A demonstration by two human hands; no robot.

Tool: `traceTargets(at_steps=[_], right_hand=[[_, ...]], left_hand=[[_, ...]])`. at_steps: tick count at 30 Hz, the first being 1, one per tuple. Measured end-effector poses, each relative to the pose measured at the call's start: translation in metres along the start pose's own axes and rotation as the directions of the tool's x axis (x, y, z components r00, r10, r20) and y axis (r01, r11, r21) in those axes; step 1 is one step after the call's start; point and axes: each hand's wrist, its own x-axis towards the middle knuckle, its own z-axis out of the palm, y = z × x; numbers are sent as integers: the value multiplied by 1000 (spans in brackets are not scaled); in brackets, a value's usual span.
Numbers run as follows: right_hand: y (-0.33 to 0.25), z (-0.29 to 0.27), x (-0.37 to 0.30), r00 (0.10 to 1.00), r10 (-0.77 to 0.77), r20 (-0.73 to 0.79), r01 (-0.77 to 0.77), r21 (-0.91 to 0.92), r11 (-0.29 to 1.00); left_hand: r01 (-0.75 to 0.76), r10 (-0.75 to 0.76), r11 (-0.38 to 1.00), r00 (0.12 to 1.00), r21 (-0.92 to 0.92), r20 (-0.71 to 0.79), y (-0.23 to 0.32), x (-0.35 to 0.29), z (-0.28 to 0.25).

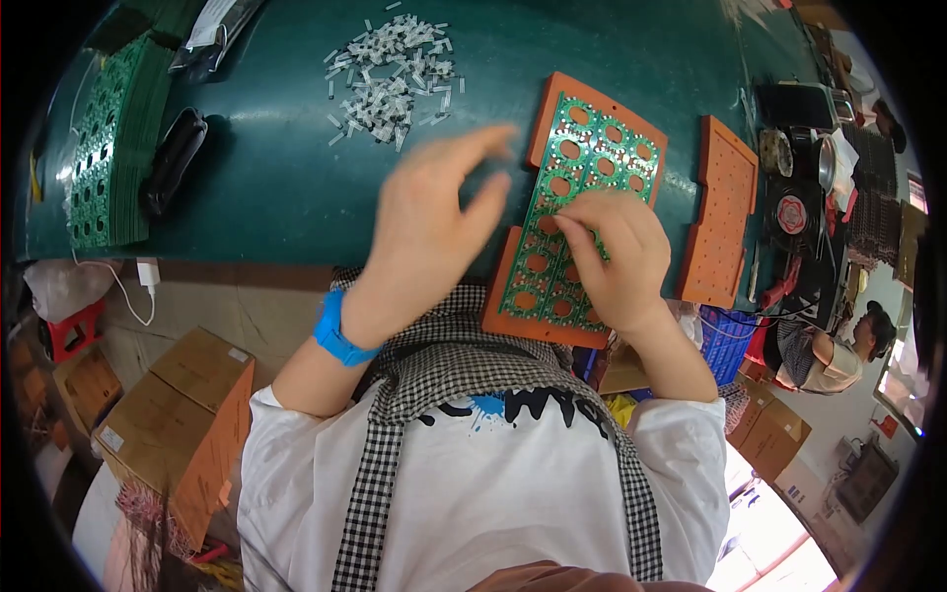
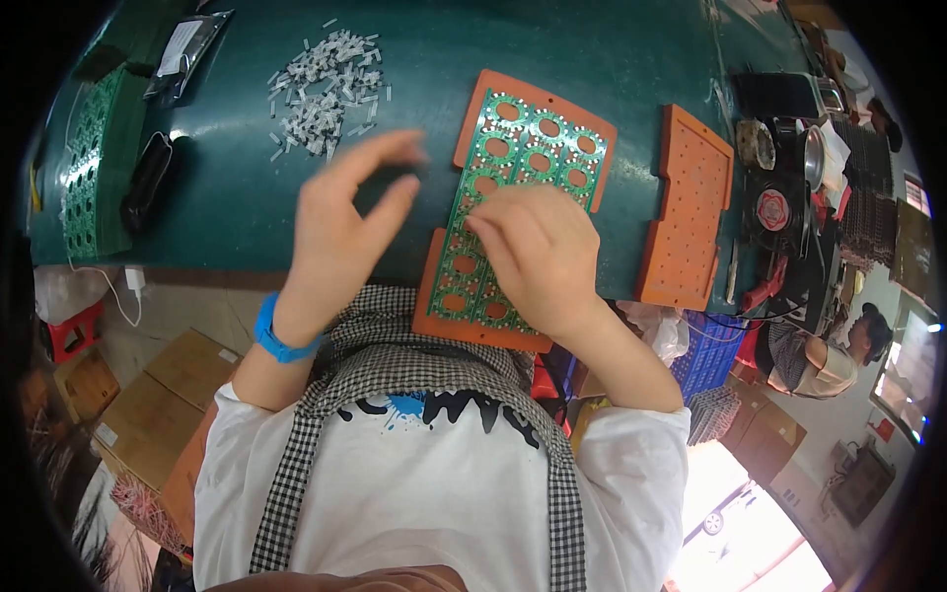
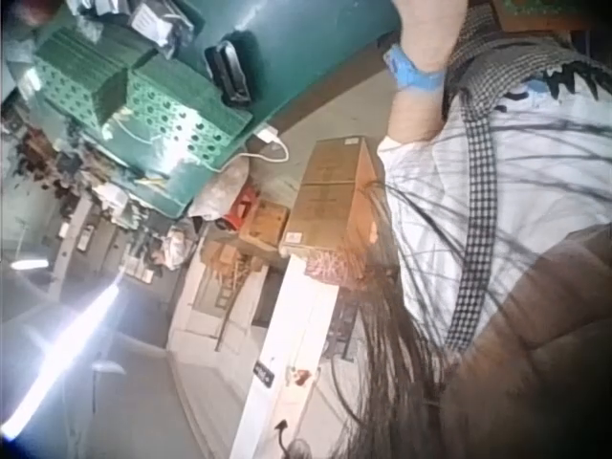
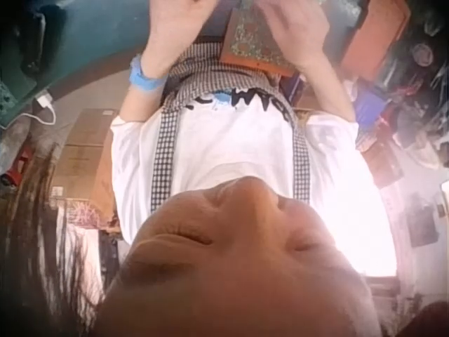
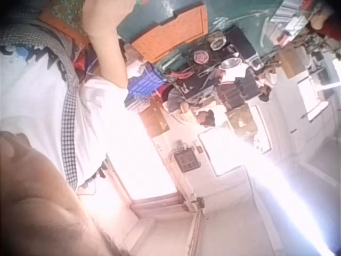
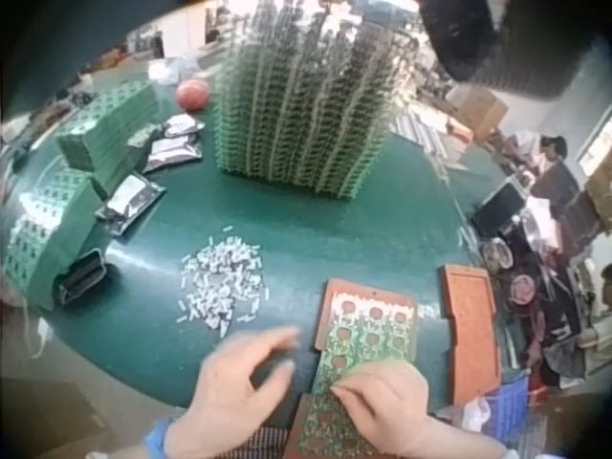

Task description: The person assembles small electronic components into a printed circuit board array by hand, taking components from plastic bins and a cardboard box and placing them onto the circuit board in an assembly tray.

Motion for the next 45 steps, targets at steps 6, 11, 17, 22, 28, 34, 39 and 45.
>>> traceTargets(at_steps=[6, 11, 17, 22, 28, 34, 39, 45], right_hand=[[-3, -5, -11, 949, 171, 264, -216, 150, 965], [-2, -5, -12, 950, 137, 281, -186, 155, 970], [-2, -1, -17, 961, 129, 244, -170, 157, 973], [-6, 6, -26, 975, 158, 156, -173, 89, 981], [-6, -1, -27, 987, 5, 163, -2, -18, 1000], [-21, -8, -23, 994, 29, 107, -25, -38, 999], [-25, -6, -26, 971, 163, 174, -206, 266, 942], [-23, -11, -35, 934, 170, 313, -250, 237, 939]], left_hand=[[-36, 140, 740, 985, 672, -101, -32, 22, -15], [-71, 172, 761, 980, 645, -95, -40, 22, -13], [-111, 178, 897, 977, 427, -119, -27, 14, -15], [273, -247, 864, 962, -422, 117, -17, -12, -7], [433, -304, 669, 901, -605, 309, -1, -31, 0], [451, -268, 737, 879, -504, 396, 14, -37, -1], [354, -171, 789, 911, -501, 374, 12, -40, -1], [-14, 173, 733, 970, 680, -167, -41, 6, -33]])
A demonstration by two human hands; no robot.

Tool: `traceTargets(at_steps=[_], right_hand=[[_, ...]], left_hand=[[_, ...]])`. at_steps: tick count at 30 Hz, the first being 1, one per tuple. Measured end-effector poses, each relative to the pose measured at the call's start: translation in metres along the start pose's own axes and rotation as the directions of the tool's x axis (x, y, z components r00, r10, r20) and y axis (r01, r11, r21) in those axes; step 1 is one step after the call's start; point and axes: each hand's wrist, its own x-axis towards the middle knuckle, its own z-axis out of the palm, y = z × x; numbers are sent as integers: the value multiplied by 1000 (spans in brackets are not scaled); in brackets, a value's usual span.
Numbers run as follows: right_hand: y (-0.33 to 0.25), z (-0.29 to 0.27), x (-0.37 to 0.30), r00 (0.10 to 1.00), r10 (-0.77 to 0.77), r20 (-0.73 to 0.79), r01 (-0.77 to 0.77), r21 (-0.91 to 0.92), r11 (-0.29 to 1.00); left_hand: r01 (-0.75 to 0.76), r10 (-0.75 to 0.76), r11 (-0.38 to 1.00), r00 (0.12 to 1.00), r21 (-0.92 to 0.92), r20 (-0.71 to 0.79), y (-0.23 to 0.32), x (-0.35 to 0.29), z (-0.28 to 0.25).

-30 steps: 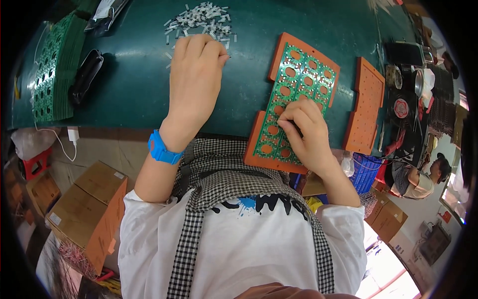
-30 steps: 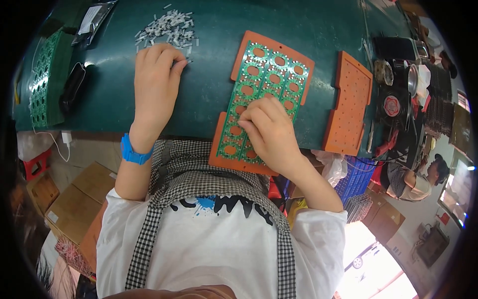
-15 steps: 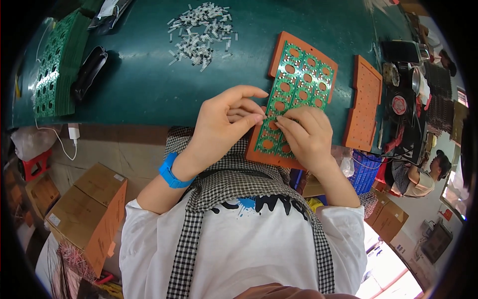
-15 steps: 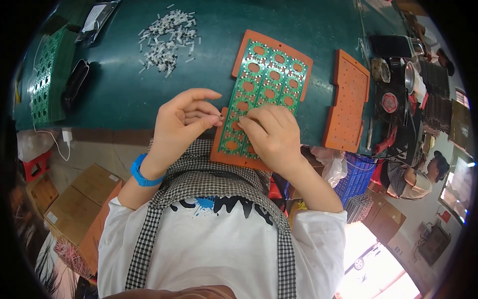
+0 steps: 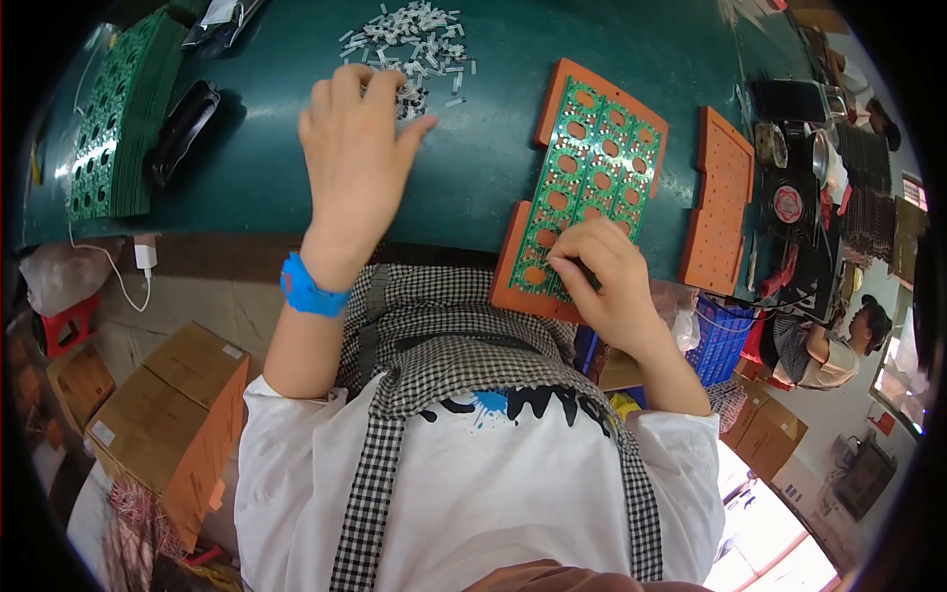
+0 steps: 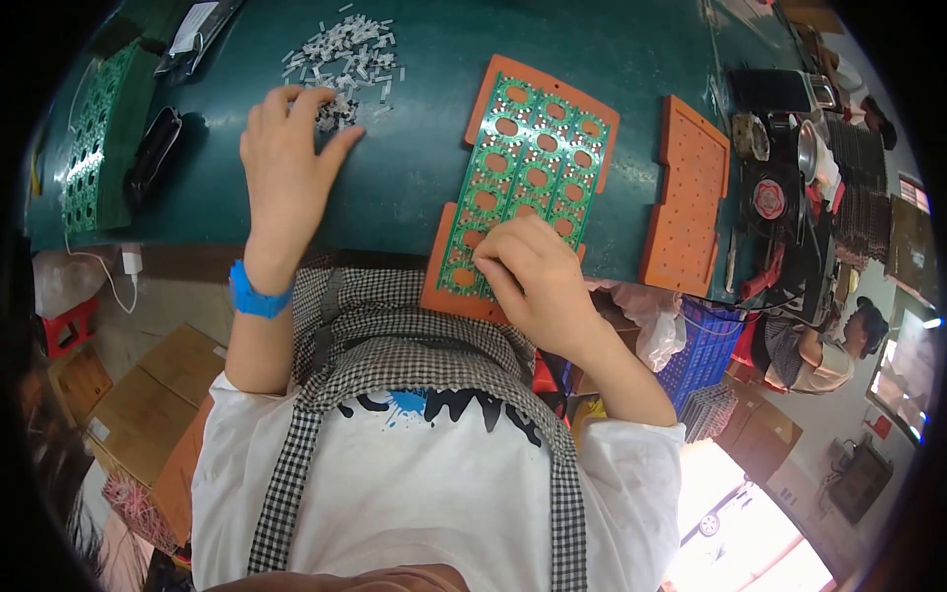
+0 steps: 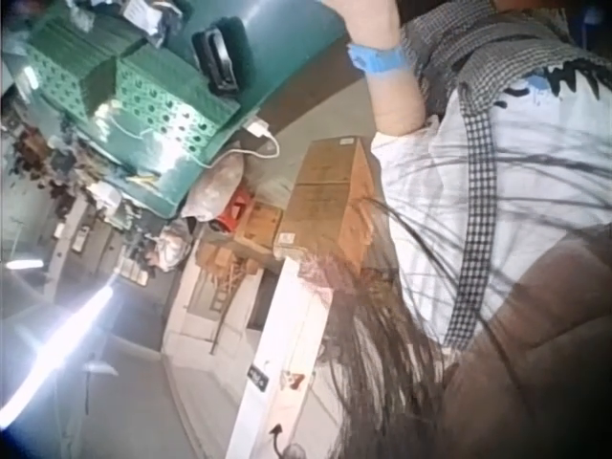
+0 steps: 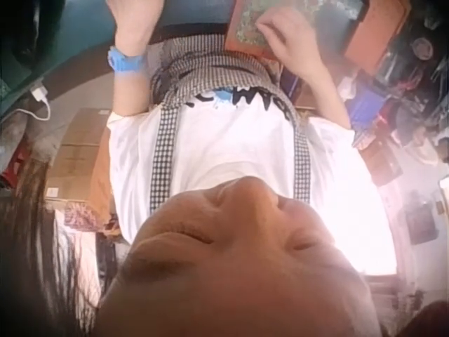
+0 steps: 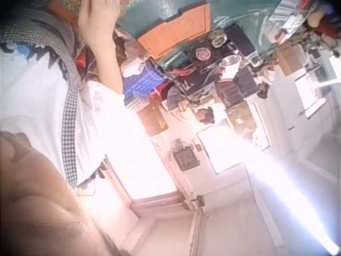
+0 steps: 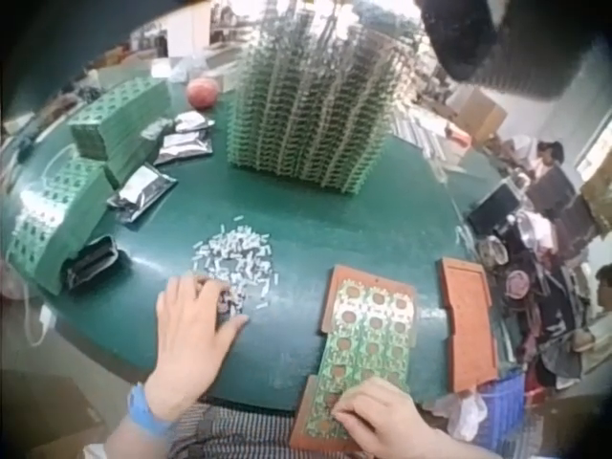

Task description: The person assembles small electronic components into a printed circuit board array by hand, taking components from plastic bins and a cardboard box and placing them onto the circuit board in an assembly tray.

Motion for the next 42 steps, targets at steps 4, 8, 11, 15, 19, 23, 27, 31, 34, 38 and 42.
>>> traceTargets(at_steps=[4, 8, 11, 15, 19, 23, 27, 31, 34, 38, 42], right_hand=[[0, -3, 1, 999, -1, 45, 2, -20, 1000], [0, 0, 1, 1000, -2, 31, 3, -32, 999], [-1, 3, -1, 1000, 3, 8, -2, -61, 998], [-1, 11, -4, 998, -28, -65, 19, -141, 990], [2, 13, -9, 987, -131, -87, 112, -196, 974], [0, 11, -8, 973, -226, -50, 205, -269, 941], [0, 7, -2, 987, -162, 18, 161, -260, 952], [-2, 5, 0, 990, -135, 45, 143, -259, 955], [0, 9, -2, 991, -135, -1, 132, -213, 968], [3, 17, -8, 987, -140, -76, 120, -223, 967], [3, 20, -13, 973, -193, -127, 153, -274, 950]], left_hand=[[45, -42, 991, 999, -123, 26, -7, 3, 3], [6, -10, 989, 1000, -147, -26, -7, 0, 6], [-34, 23, 989, 997, -141, -79, -8, 1, 8], [-54, 10, 929, 992, -366, -123, 1, -1, 4], [284, -153, 608, 958, -741, 242, 22, -8, -6], [452, -102, 326, 890, -830, 444, 30, -14, 1], [441, -141, 340, 897, -831, 419, 31, -15, 6], [411, -173, 463, 911, -786, 375, 31, -15, 2], [281, -149, 657, 958, -699, 245, 30, -16, 1], [301, -150, 634, 951, -713, 269, 32, -16, 1], [388, -152, 479, 920, -787, 361, 30, -18, 6]])
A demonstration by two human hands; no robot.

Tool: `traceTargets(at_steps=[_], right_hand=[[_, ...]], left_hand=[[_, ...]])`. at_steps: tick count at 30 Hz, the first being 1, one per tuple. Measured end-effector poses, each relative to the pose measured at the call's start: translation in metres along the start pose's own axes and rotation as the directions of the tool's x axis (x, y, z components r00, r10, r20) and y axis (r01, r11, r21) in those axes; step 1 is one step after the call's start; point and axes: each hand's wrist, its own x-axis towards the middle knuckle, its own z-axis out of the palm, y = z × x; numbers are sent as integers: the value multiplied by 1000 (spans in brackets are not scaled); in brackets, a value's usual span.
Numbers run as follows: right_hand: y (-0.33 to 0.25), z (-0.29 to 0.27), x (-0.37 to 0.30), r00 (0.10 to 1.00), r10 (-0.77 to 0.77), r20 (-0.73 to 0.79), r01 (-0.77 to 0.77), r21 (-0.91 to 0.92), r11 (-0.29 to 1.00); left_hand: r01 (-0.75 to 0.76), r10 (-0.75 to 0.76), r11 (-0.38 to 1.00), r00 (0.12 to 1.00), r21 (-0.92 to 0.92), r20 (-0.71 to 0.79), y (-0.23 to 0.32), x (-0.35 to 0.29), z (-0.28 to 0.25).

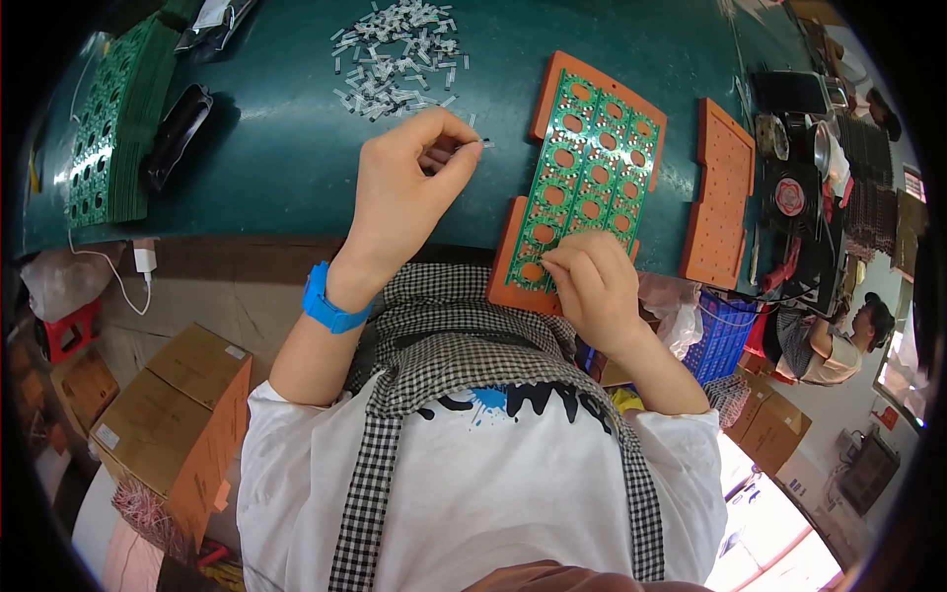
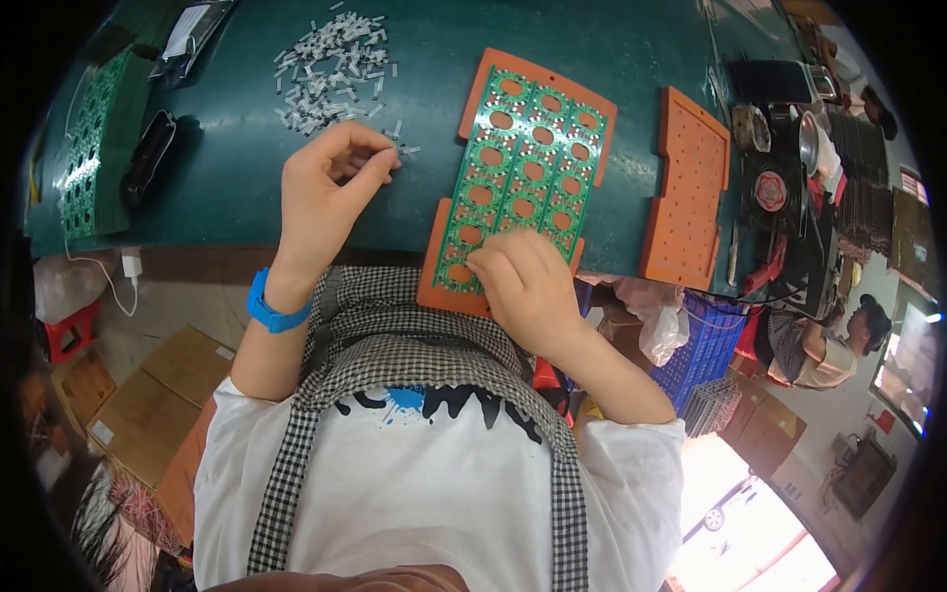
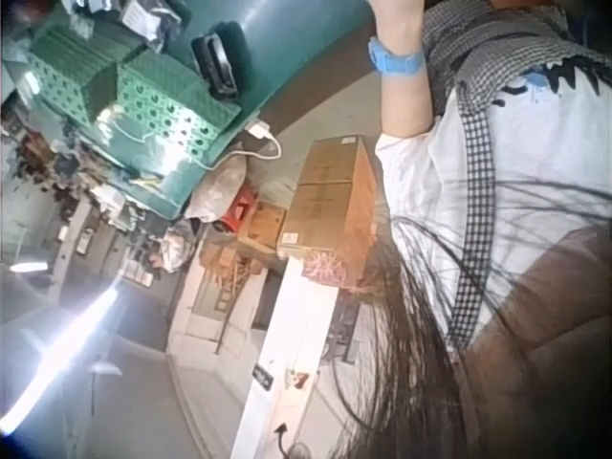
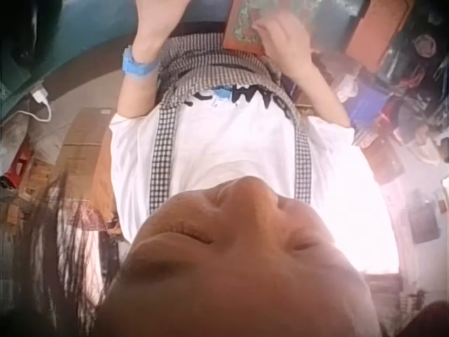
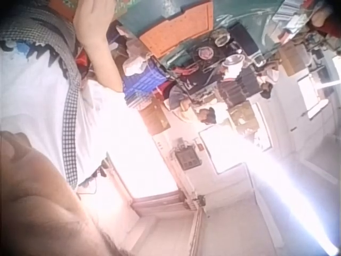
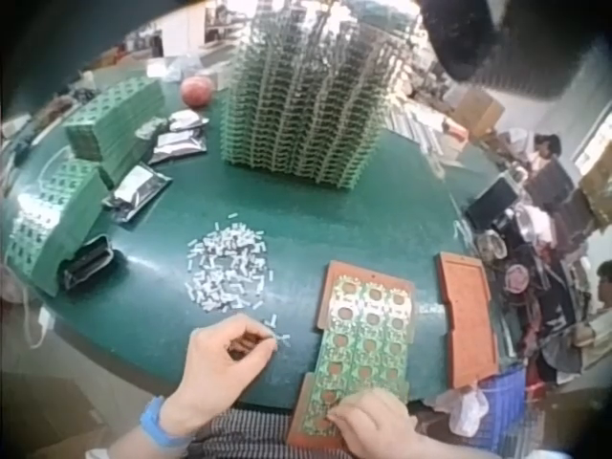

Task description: The person assembles small electronic components into a printed circuit board array by hand, taking components from plastic bins and a cardboard box and placing them onto the circuit board in an assembly tray.

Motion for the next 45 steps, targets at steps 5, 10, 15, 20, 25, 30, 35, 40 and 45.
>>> traceTargets(at_steps=[5, 10, 15, 20, 25, 30, 35, 40, 45], right_hand=[[-3, -17, 8, 988, -109, 109, 119, -87, 989], [1, -38, 41, 933, 334, 135, -359, 429, 829], [8, -33, 47, 744, 428, 512, -620, 769, 157], [12, -32, 39, 732, 492, 472, -623, 755, 203], [26, -34, 33, 722, 440, 534, -602, 798, 19], [24, -50, 20, 869, 405, 284, -494, 461, 738], [14, -43, -6, 913, 332, 236, -385, 235, 892], [14, -38, -6, 944, 260, 205, -303, 214, 929], [16, -36, -7, 942, 252, 221, -300, 220, 928]], left_hand=[[171, -121, 946, 974, -276, 191, 5, -2, -2], [424, -190, 765, 868, -485, 459, 19, -6, 1], [402, -173, 798, 867, -449, 468, 22, -13, 12], [351, -165, 863, 875, -363, 455, 27, -16, 16], [352, -126, 853, 855, -385, 503, 25, -17, 19], [220, -111, 917, 942, -333, 318, 17, -11, 11], [136, -112, 977, 983, -167, 144, 5, -3, 5], [161, -133, 974, 976, -161, 172, 7, -5, 8], [180, -146, 967, 972, -183, 185, 6, -7, 13]])
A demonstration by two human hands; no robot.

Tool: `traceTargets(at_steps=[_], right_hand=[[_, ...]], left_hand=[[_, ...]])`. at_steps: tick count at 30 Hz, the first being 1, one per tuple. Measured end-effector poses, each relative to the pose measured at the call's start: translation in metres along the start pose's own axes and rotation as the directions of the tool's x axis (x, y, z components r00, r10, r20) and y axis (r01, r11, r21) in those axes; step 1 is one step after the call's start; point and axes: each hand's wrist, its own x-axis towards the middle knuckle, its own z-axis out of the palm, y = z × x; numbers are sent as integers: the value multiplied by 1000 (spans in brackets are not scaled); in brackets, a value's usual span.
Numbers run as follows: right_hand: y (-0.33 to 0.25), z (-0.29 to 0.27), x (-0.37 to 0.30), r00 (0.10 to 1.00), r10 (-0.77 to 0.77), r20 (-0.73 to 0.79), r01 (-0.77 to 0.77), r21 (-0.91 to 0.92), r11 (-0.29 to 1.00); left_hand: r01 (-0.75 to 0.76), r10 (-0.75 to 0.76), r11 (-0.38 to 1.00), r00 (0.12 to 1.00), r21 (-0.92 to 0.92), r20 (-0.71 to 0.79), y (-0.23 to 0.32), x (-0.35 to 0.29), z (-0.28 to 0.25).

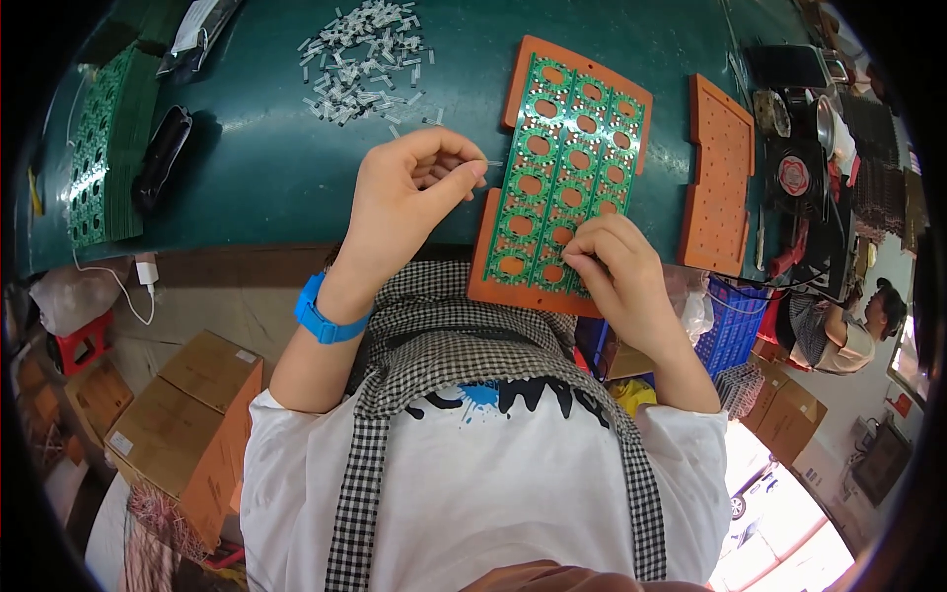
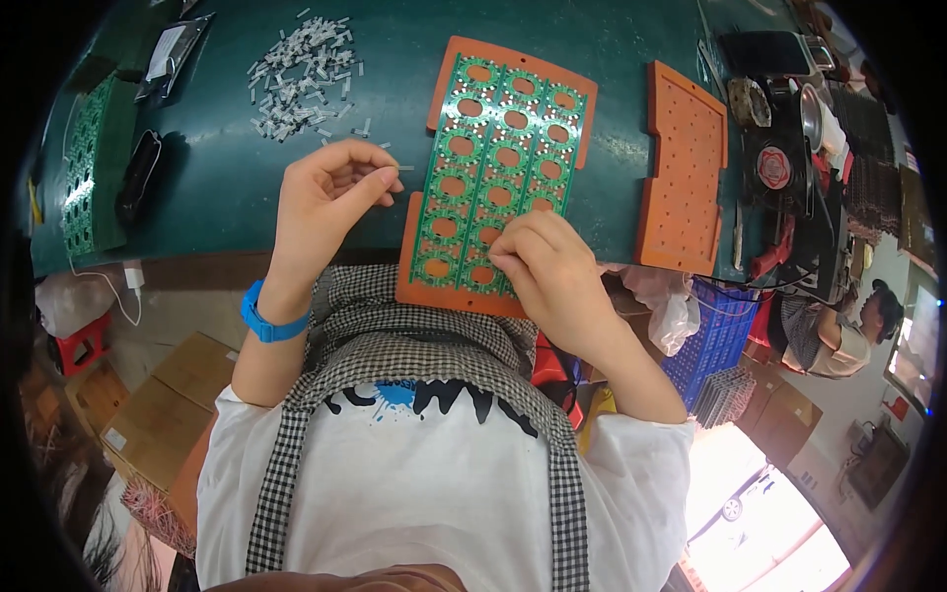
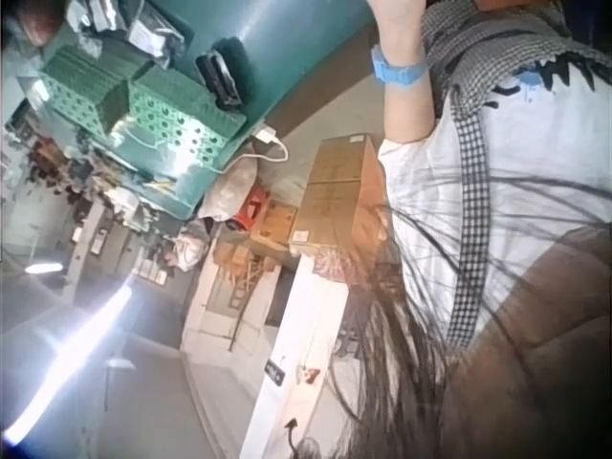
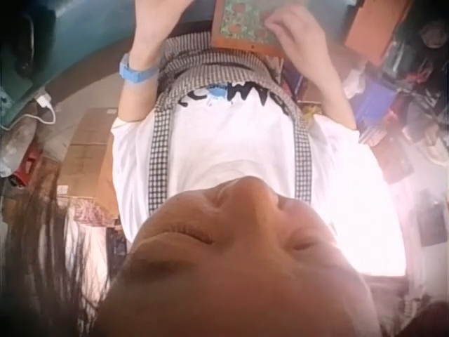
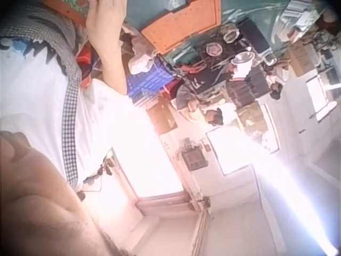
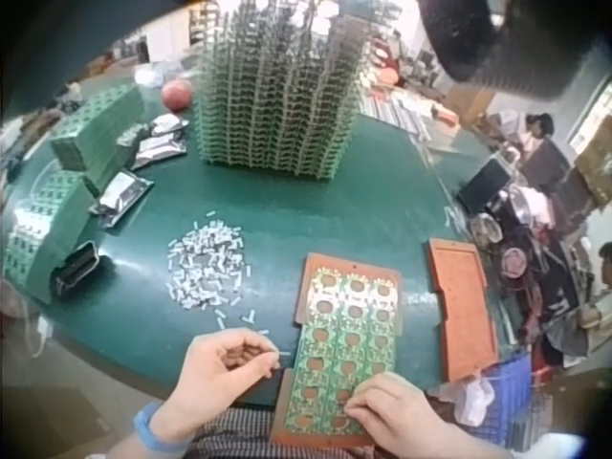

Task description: The person assembles small electronic components into a printed circuit board array by hand, taking components from plastic bins and a cardboard box and placing them onto the circuit board in an assembly tray.

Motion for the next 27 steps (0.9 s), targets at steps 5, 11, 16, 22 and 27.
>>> traceTargets(at_steps=[5, 11, 16, 22, 27], right_hand=[[1, 7, -3, 998, -22, -63, 19, -58, 998], [9, 19, -14, 949, -283, -137, 241, -263, 934], [-5, -6, 1, 961, -251, -115, 231, -168, 959], [-19, -10, 23, 997, 9, -76, 5, 180, 984], [-7, -12, 26, 994, -5, -113, 18, 111, 994]], left_hand=[[7, -7, 1000, 1000, -16, 25, 1, 0, 1], [71, -58, 990, 992, -118, 111, 8, -4, 6], [181, -115, 954, 957, -239, 267, 19, -11, 16], [105, -96, 994, 946, -14, 310, 23, -20, 30], [171, -141, 971, 974, -165, 179, 16, -12, 16]])
